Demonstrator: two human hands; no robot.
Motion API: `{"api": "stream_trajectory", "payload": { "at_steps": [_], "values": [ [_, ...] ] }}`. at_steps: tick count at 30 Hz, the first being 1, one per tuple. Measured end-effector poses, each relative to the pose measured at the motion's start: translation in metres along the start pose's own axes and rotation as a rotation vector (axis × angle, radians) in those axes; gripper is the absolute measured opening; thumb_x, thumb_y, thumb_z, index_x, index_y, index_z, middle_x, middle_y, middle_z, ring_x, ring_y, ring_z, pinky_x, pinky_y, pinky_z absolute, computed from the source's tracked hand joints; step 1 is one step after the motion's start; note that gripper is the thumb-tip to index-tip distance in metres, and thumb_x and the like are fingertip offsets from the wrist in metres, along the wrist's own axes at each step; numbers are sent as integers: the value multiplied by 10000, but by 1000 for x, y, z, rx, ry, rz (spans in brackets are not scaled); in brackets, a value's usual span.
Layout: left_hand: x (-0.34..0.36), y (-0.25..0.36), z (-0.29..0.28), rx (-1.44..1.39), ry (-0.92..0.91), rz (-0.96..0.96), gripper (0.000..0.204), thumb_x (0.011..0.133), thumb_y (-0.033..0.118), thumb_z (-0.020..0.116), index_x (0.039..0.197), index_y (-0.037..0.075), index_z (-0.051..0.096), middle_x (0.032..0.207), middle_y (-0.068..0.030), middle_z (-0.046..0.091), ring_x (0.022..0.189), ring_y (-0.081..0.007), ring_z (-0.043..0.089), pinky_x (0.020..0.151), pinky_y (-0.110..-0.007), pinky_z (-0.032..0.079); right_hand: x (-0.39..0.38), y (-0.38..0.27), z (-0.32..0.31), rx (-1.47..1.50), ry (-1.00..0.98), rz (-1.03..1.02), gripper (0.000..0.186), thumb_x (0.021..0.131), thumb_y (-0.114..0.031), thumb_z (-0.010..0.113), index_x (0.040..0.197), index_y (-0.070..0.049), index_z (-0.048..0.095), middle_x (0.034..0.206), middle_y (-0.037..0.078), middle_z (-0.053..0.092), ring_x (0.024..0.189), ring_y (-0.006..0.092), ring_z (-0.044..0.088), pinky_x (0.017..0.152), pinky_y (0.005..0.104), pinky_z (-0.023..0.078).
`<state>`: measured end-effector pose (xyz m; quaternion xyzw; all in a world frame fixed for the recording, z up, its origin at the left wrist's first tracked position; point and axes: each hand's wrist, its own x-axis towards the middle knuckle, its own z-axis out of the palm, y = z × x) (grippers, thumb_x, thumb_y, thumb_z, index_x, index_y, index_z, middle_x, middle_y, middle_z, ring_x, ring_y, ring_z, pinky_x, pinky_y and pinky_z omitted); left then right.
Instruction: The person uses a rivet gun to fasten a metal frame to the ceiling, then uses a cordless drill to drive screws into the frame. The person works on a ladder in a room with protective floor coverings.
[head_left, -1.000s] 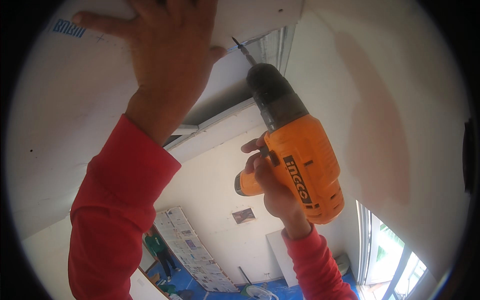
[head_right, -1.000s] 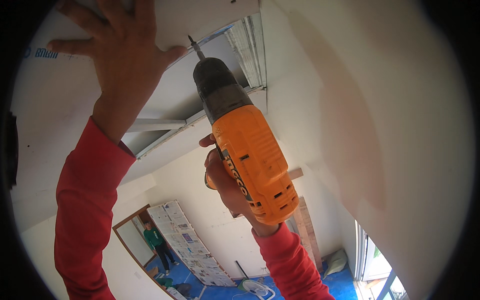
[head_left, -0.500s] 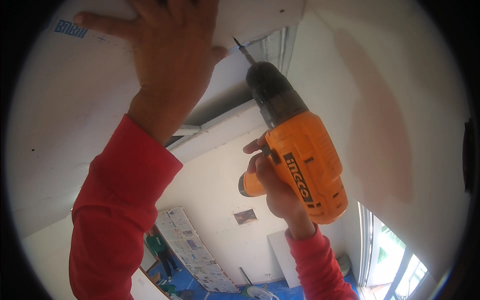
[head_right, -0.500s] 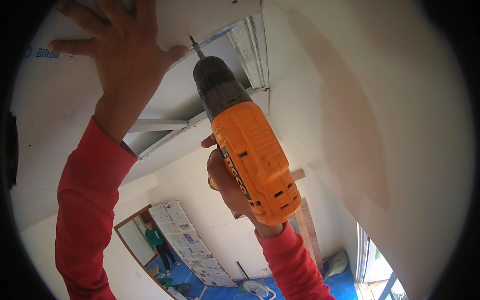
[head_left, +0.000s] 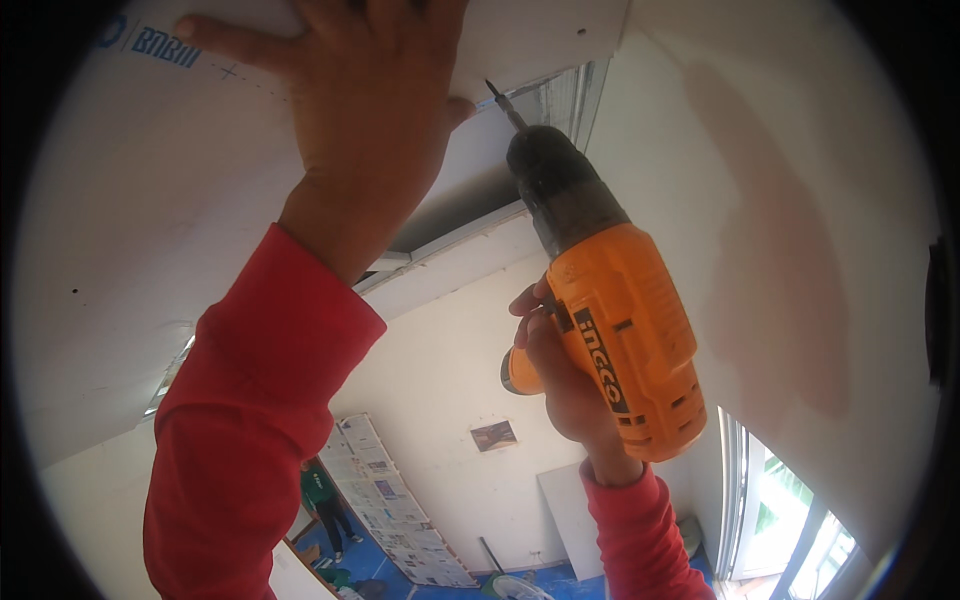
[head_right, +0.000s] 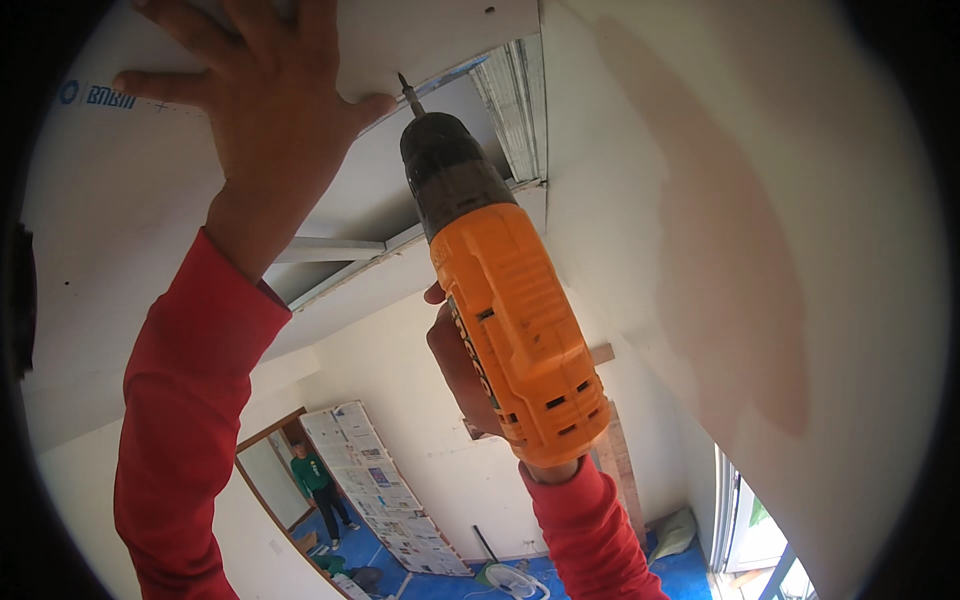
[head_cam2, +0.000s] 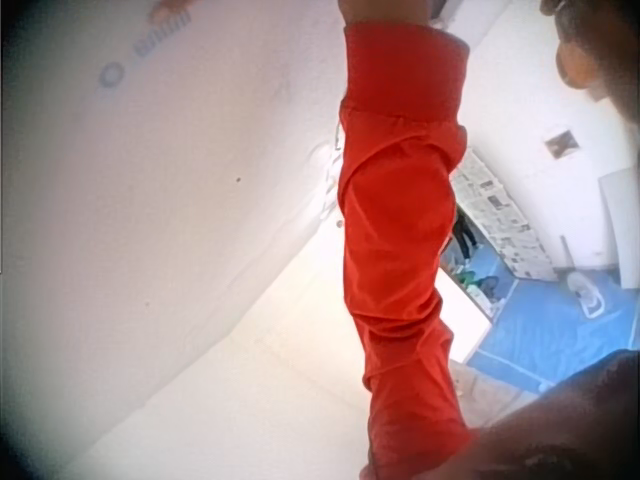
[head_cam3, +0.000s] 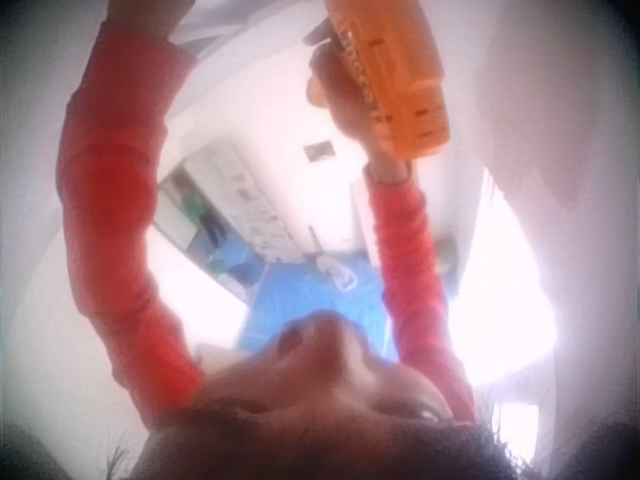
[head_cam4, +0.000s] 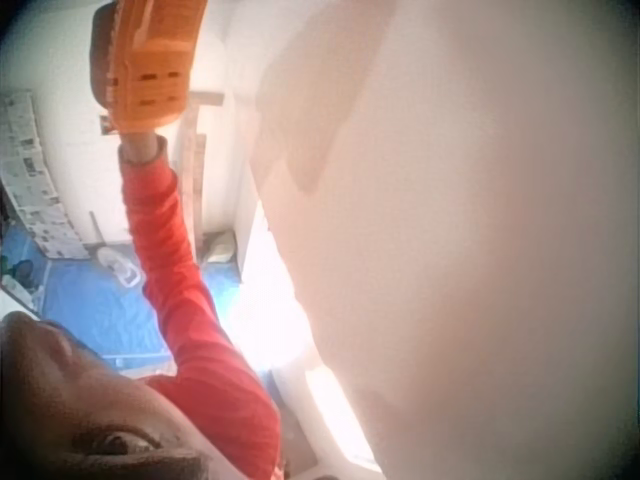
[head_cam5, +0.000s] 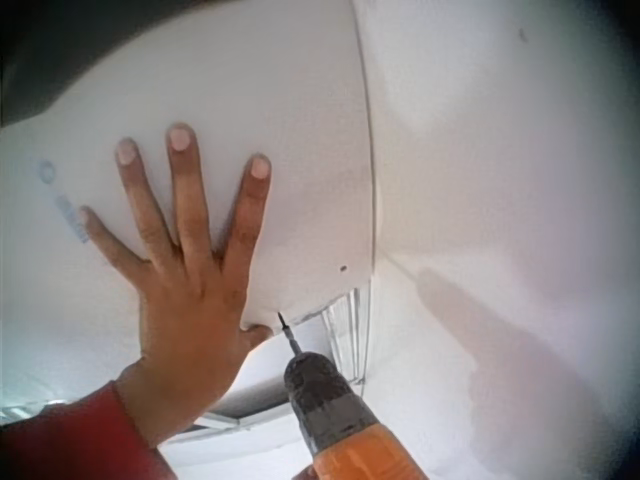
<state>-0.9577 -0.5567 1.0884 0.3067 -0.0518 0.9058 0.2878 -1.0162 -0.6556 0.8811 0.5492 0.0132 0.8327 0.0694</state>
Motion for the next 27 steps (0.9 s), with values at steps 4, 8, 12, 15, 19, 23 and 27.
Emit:
{"api": "stream_trajectory", "payload": {
  "at_steps": [4,8,12,15,19,23,27],
  "values": [
    [0,1,-5,-4,-39,4,1598,422,662,930,1661,188,39,1652,-363,-67,1462,-679,-33,999,-927,73,-4,-5,5,246,99,175,194,918,19,630,1096,-56,616,909,63,686,741,125,676,718,286,566],
    [0,3,-10,-7,-74,10,1599,419,665,929,1661,191,40,1652,-363,-68,1462,-679,-34,998,-929,70,-9,-7,5,442,167,306,174,910,10,637,1068,-61,625,890,51,684,739,125,674,717,287,566],
    [1,5,-14,-29,-108,11,1600,417,667,927,1661,194,40,1652,-363,-70,1461,-679,-36,998,-930,68,-11,-8,-10,-51,84,126,170,895,-4,649,1054,-61,633,883,43,681,737,128,673,709,292,565],
    [5,3,-13,-43,-131,4,1600,415,669,926,1662,197,41,1652,-362,-71,1461,-680,-37,998,-931,66,-17,-13,-15,366,130,382,174,886,-9,650,1052,-59,635,881,43,679,732,131,670,694,294,562],
    [10,4,-9,-61,-170,1,1601,413,671,925,1662,200,41,1652,-362,-72,1461,-680,-38,997,-932,64,-17,-15,-11,349,173,349,173,885,-8,648,1048,-62,637,896,43,678,750,133,671,679,296,562],
    [8,8,-12,-106,-257,9,1604,406,673,925,1662,203,43,1653,-360,-73,1462,-678,-40,997,-934,59,-7,-13,-15,47,61,154,177,886,-6,648,1052,-68,637,907,41,676,771,132,674,684,297,565],
    [9,9,-13,-144,-261,11,1603,408,677,923,1662,204,42,1653,-359,-71,1461,-678,-34,998,-934,62,0,-8,-6,164,68,208,178,886,-7,652,1051,-72,636,900,39,674,764,132,674,689,299,566]
  ]
}}
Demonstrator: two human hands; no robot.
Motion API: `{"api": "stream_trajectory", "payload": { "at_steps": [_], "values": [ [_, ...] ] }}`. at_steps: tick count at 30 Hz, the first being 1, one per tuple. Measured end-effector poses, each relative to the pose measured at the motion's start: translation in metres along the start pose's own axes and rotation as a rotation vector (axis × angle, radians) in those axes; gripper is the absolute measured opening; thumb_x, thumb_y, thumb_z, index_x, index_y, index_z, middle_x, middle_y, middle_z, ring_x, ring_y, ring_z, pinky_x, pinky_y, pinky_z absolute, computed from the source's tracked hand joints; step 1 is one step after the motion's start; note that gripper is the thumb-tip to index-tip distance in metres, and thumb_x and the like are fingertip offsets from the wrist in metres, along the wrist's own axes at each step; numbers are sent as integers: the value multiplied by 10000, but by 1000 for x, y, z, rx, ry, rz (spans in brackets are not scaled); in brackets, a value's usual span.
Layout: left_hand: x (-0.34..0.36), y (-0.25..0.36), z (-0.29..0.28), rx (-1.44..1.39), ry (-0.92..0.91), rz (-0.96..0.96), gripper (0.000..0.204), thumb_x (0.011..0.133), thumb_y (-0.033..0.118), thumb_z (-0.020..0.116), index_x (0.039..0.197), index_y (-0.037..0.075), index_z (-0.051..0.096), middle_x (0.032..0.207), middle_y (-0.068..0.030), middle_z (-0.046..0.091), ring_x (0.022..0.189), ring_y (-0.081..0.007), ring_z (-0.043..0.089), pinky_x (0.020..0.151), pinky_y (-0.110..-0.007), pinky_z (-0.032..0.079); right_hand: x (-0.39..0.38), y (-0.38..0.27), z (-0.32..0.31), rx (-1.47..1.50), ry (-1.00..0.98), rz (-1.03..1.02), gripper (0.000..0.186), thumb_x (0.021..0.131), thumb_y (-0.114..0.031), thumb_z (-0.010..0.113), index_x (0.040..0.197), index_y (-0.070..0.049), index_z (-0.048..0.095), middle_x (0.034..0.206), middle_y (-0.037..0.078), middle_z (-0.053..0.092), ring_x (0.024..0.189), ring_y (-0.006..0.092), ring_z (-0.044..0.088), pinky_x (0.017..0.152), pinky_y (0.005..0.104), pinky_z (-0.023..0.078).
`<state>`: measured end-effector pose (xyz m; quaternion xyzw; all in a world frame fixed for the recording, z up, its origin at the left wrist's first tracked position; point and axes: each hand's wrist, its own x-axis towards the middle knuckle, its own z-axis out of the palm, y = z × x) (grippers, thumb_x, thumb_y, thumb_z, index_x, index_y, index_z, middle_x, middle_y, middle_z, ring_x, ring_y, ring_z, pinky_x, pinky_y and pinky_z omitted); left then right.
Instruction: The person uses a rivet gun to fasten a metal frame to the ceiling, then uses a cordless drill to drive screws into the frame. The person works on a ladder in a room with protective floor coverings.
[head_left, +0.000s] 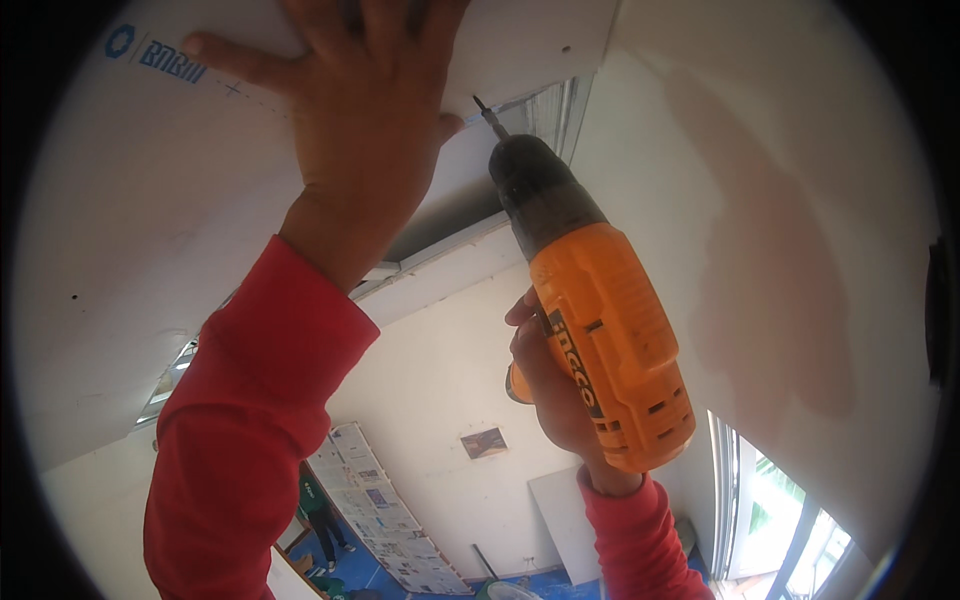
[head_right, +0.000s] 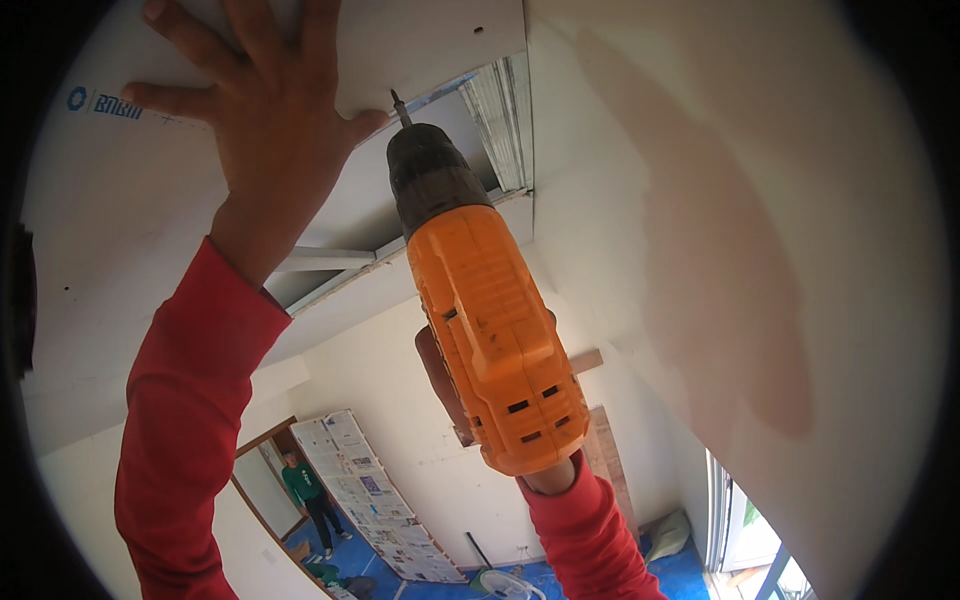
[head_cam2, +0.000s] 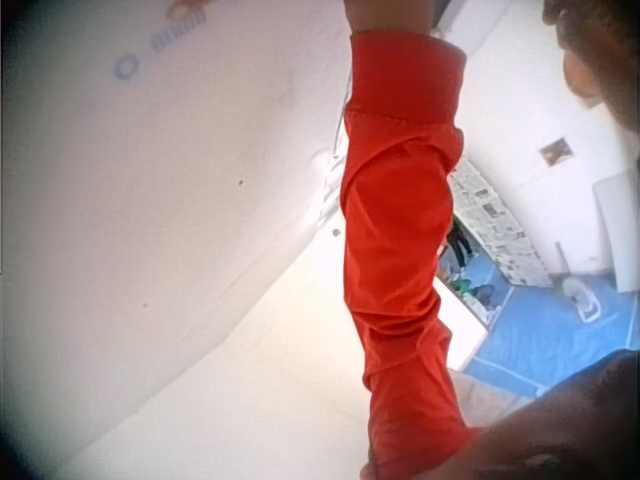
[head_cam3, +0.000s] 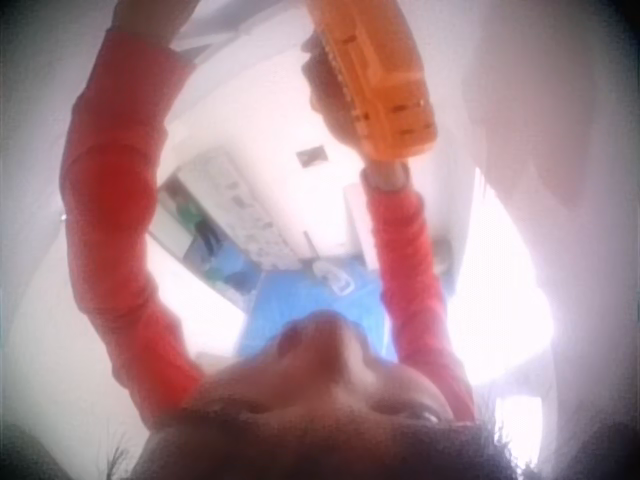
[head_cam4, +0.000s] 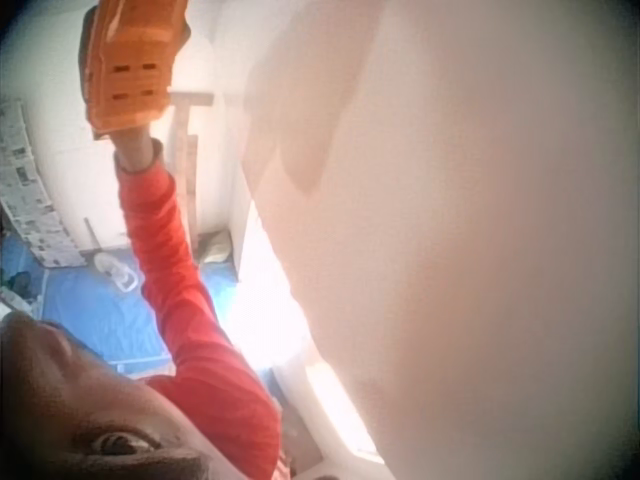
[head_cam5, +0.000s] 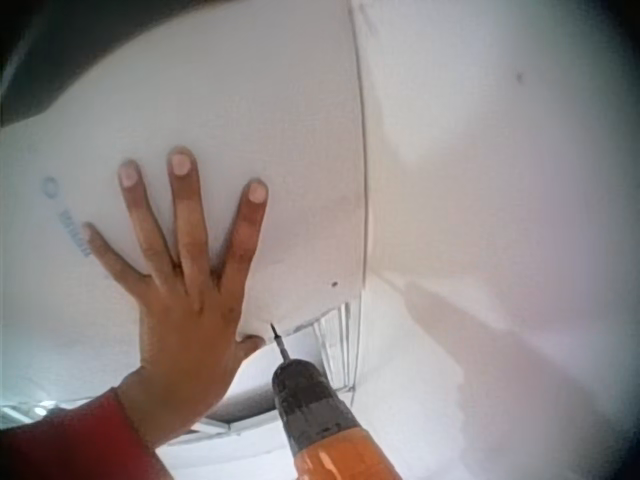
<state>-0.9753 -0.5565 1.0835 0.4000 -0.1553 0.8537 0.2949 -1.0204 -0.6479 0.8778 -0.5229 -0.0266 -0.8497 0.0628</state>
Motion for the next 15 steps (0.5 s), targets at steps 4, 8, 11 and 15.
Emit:
{"api": "stream_trajectory", "payload": {
  "at_steps": [4,8,11,15],
  "values": [
    [2,0,-2,-29,6,5,1602,410,682,920,1662,206,42,1654,-358,-67,1461,-679,-26,998,-935,65,1,2,1,72,3,46,180,886,-8,657,1051,-77,634,893,37,673,758,131,673,694,301,567],
    [3,-1,-5,-63,7,6,1600,412,688,918,1662,207,41,1654,-357,-64,1461,-679,-18,999,-935,69,-1,4,2,141,20,120,182,887,-10,662,1051,-81,632,886,35,672,752,131,673,699,303,568],
    [3,-2,-6,-83,9,9,1599,414,692,916,1662,209,41,1654,-356,-62,1461,-679,-12,999,-935,72,0,6,5,104,22,94,183,887,-10,665,1051,-84,630,880,33,671,747,131,673,702,305,569],
    [3,-3,-6,-119,7,9,1598,416,697,913,1662,210,40,1655,-355,-58,1460,-680,-5,1000,-935,76,5,7,6,42,3,-37,191,892,8,650,1062,-74,625,888,39,672,745,133,675,713,306,572]
  ]
}}
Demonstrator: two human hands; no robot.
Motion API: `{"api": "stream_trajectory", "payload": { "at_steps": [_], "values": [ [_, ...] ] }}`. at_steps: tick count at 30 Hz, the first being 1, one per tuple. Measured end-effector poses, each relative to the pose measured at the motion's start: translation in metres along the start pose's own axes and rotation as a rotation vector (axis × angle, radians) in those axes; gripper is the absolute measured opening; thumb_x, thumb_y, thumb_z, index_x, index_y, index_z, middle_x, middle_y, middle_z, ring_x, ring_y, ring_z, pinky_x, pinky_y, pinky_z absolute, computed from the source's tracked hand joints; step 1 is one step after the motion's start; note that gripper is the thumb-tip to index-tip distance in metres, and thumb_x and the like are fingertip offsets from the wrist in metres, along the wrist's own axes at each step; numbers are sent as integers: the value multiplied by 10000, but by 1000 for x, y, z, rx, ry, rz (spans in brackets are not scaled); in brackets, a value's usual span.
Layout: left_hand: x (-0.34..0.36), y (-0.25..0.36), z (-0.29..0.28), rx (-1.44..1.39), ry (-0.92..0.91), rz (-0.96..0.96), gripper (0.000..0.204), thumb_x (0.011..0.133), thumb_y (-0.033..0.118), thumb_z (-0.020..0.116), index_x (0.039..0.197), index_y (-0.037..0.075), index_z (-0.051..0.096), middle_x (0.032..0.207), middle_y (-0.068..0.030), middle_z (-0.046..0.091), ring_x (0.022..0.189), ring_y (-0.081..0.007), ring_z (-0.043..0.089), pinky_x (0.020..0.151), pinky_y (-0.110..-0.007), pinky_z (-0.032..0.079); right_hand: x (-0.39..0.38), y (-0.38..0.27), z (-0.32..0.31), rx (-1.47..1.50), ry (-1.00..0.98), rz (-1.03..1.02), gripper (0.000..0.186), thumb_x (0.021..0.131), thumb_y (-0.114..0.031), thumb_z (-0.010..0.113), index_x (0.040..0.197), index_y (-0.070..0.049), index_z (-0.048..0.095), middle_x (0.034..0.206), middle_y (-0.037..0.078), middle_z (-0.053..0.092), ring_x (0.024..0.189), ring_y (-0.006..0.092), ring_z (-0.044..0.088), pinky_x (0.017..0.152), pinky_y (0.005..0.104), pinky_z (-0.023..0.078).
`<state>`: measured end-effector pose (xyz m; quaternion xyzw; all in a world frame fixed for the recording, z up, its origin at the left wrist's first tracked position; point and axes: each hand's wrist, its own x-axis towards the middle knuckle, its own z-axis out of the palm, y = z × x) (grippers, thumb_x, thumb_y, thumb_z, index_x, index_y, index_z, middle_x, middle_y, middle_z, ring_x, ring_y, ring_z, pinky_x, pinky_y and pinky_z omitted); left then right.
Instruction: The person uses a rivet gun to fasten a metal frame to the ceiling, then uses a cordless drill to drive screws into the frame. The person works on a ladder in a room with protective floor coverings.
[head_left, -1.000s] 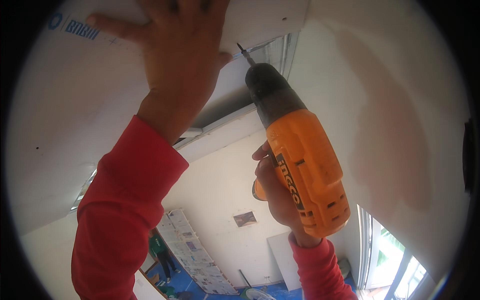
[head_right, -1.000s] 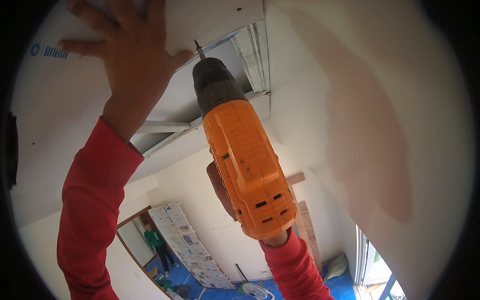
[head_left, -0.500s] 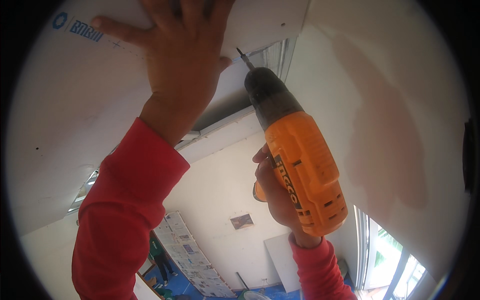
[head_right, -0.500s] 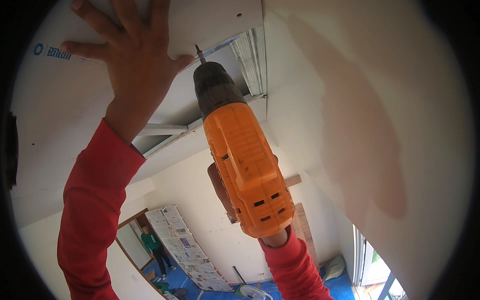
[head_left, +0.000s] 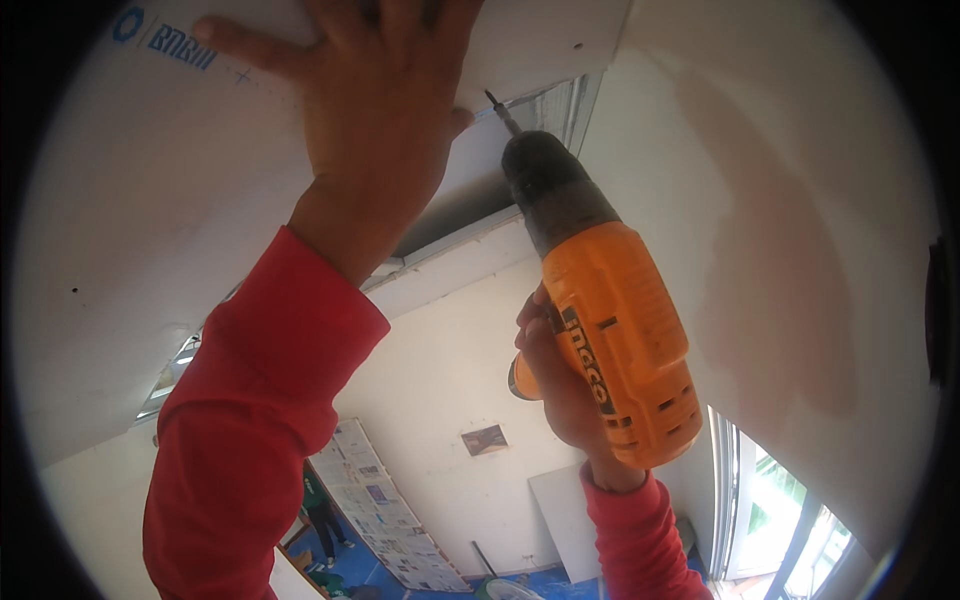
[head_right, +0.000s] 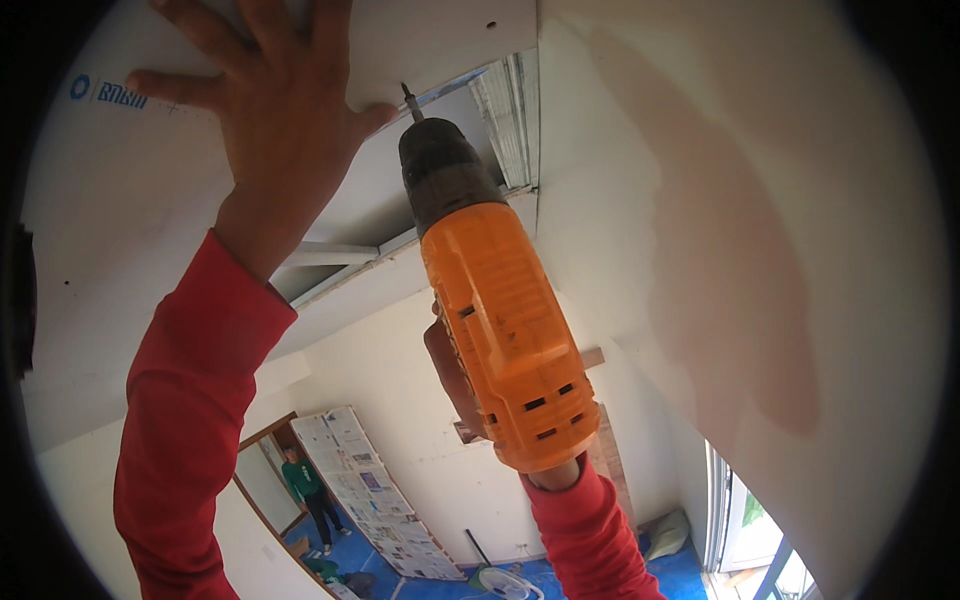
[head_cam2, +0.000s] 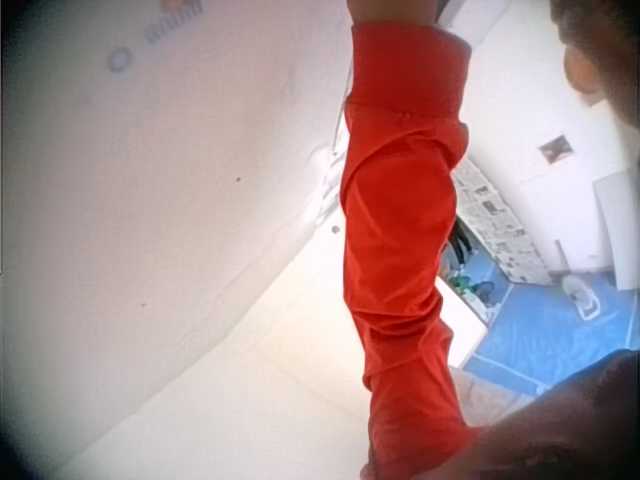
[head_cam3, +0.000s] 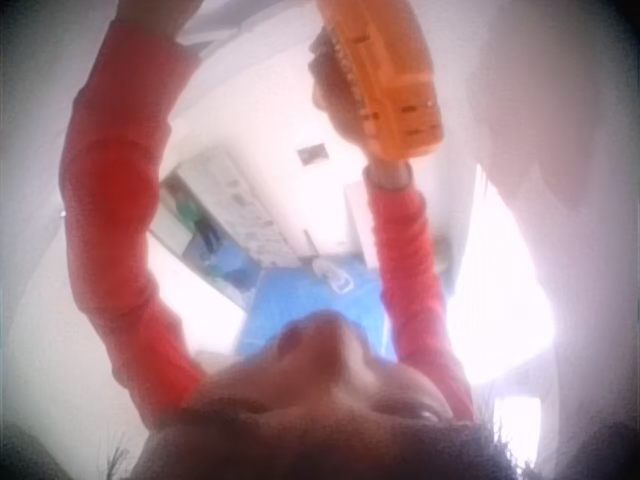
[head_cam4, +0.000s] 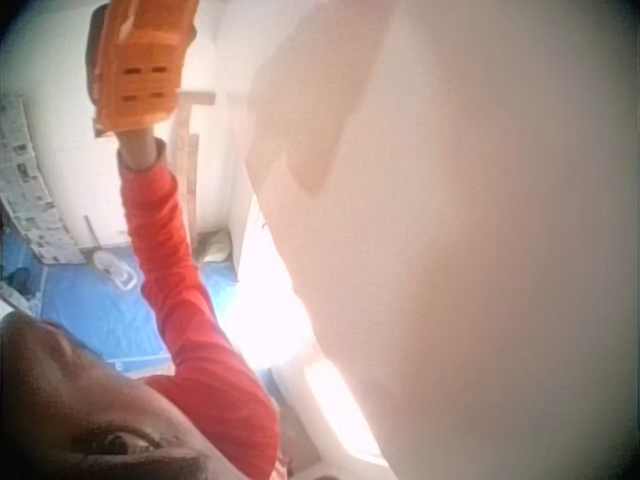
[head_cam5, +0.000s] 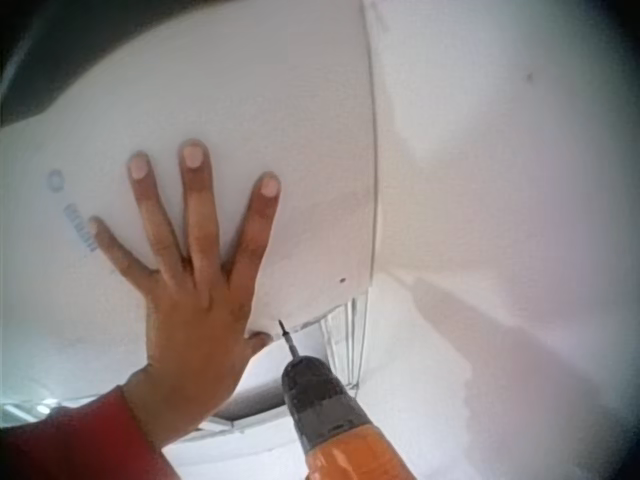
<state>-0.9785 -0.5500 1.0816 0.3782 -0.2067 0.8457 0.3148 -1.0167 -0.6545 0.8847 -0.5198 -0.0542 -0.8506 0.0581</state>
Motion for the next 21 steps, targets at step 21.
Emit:
{"api": "stream_trajectory", "payload": {
  "at_steps": [21],
  "values": [
    [-2,8,11,-203,97,121,1511,513,665,897,1662,207,30,1651,-359,-55,1463,-675,-4,969,-950,106,10,2,2,210,40,16,320,911,76,571,1220,-8,583,908,100,682,815,195,715,730,309,588]
  ]
}}
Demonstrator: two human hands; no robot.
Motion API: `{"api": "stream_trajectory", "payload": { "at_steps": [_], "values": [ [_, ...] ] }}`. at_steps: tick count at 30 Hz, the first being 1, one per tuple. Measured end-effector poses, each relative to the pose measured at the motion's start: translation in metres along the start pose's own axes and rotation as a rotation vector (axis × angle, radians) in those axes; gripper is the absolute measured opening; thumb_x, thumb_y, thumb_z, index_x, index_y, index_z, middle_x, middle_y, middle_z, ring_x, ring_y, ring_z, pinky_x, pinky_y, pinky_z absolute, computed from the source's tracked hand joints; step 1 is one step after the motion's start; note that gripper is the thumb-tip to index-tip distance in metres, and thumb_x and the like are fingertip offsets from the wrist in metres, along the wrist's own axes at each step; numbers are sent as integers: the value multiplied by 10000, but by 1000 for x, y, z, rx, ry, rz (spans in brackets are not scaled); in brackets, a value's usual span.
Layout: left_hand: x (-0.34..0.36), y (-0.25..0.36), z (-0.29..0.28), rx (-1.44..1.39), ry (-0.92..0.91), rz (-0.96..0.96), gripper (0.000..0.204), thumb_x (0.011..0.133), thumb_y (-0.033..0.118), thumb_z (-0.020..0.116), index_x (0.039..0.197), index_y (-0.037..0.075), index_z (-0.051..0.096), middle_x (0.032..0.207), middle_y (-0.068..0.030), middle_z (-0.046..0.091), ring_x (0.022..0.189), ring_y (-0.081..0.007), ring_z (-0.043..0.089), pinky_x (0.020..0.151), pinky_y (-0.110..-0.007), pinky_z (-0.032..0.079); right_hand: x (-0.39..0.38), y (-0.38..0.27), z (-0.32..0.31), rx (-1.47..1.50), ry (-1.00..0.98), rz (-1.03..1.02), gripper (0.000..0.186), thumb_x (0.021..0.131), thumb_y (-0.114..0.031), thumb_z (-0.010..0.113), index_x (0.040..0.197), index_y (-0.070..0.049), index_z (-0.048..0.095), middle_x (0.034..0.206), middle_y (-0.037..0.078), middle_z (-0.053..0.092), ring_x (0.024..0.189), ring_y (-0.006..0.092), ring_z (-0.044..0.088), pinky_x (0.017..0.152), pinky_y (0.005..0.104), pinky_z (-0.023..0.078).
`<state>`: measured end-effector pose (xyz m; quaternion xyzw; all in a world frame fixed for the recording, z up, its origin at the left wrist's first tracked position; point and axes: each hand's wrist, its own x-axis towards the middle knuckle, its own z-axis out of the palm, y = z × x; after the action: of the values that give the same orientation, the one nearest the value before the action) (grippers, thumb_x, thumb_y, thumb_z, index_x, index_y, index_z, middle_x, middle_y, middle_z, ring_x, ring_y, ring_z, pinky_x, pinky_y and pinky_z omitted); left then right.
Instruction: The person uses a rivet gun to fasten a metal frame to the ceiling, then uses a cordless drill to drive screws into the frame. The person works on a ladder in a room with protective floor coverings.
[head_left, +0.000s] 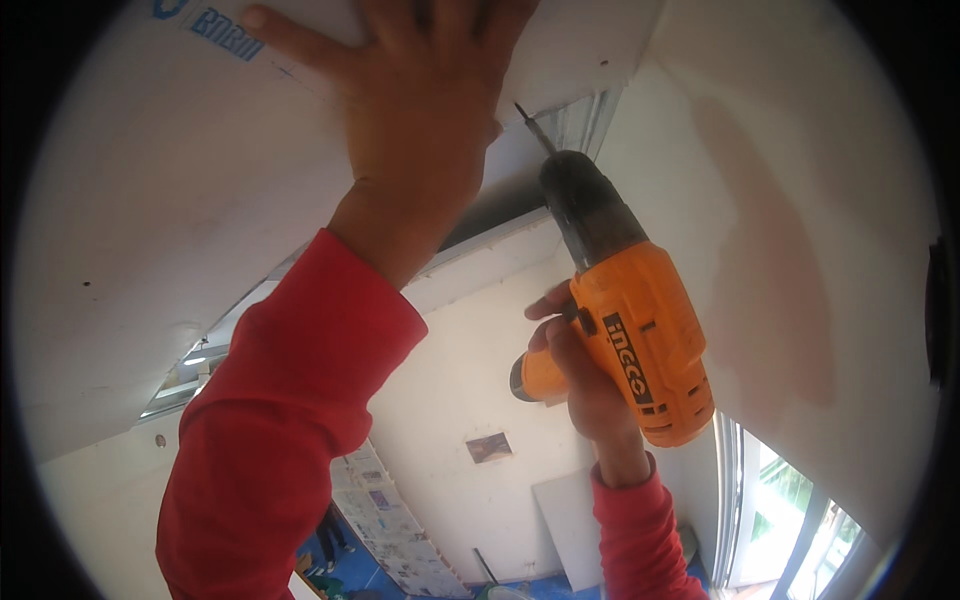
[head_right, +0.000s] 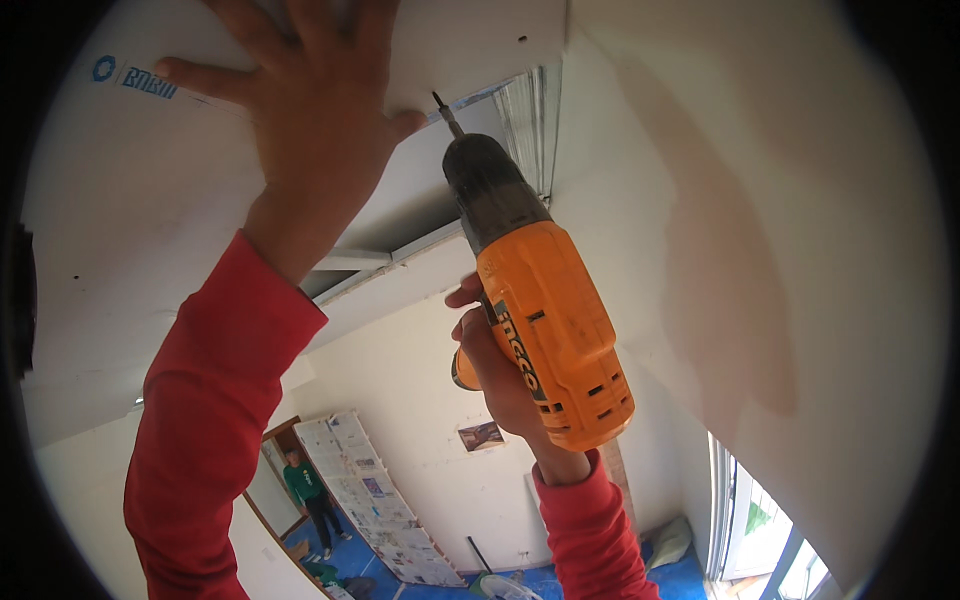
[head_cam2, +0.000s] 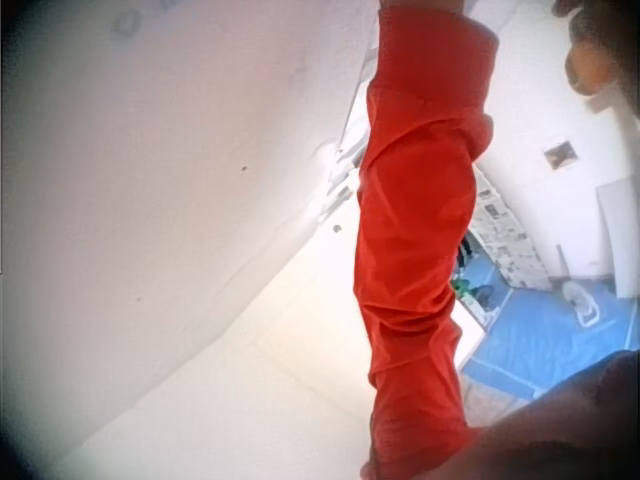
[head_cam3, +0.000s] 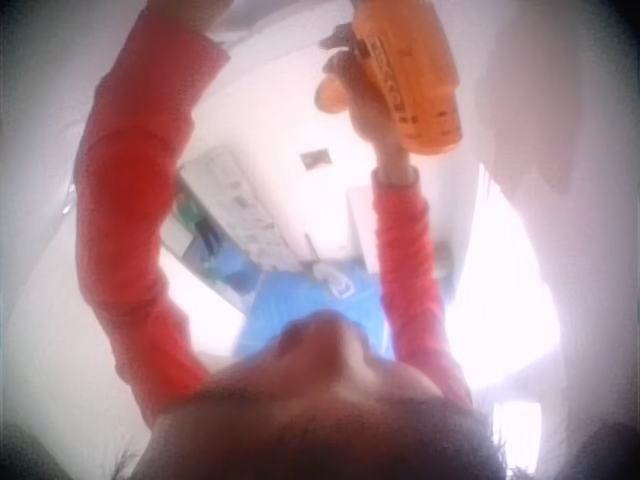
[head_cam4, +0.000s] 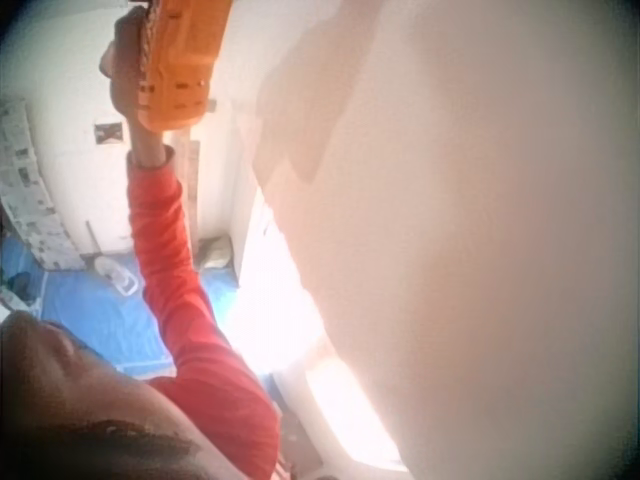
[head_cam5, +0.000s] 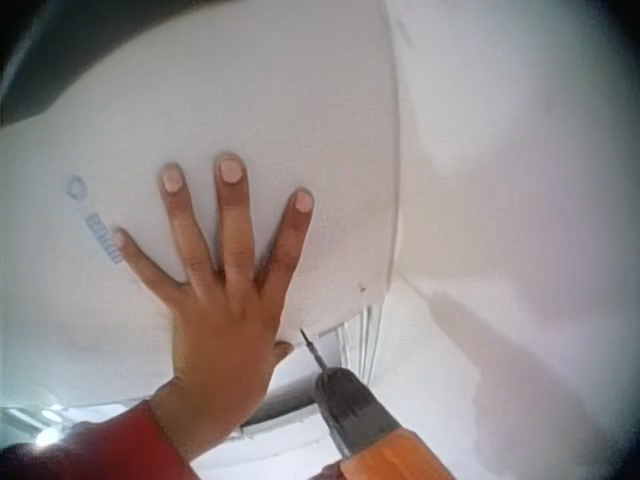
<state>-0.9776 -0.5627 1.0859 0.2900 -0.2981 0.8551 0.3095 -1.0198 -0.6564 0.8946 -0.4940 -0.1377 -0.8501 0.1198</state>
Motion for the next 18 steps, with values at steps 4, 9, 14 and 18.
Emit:
{"api": "stream_trajectory", "payload": {
  "at_steps": [4,9,14,18],
  "values": [
    [2,1,6,-32,37,13,1490,526,660,893,1662,209,41,1652,-356,-54,1469,-666,-6,969,-950,110,5,4,-3,-8,9,-7,318,930,56,571,1246,18,563,1100,169,701,801,194,726,714,304,598],
    [1,2,13,-22,45,13,1392,597,617,854,1663,209,56,1653,-357,-49,1469,-666,-2,965,-952,95,3,10,-12,16,54,32,317,940,51,577,1256,52,562,1318,210,653,783,179,721,740,332,629],
    [1,6,18,-8,59,23,1294,668,575,814,1663,209,72,1654,-358,-43,1470,-666,1,961,-953,80,3,16,-9,-36,141,-49,330,946,18,599,1271,39,544,1294,244,662,754,190,736,718,322,624],
    [3,7,22,-1,74,29,1216,725,541,783,1663,208,84,1654,-359,-38,1471,-666,5,958,-955,68,6,16,-11,-73,111,-67,340,949,10,601,1283,31,538,1282,238,665,767,195,742,717,313,617]
  ]
}}
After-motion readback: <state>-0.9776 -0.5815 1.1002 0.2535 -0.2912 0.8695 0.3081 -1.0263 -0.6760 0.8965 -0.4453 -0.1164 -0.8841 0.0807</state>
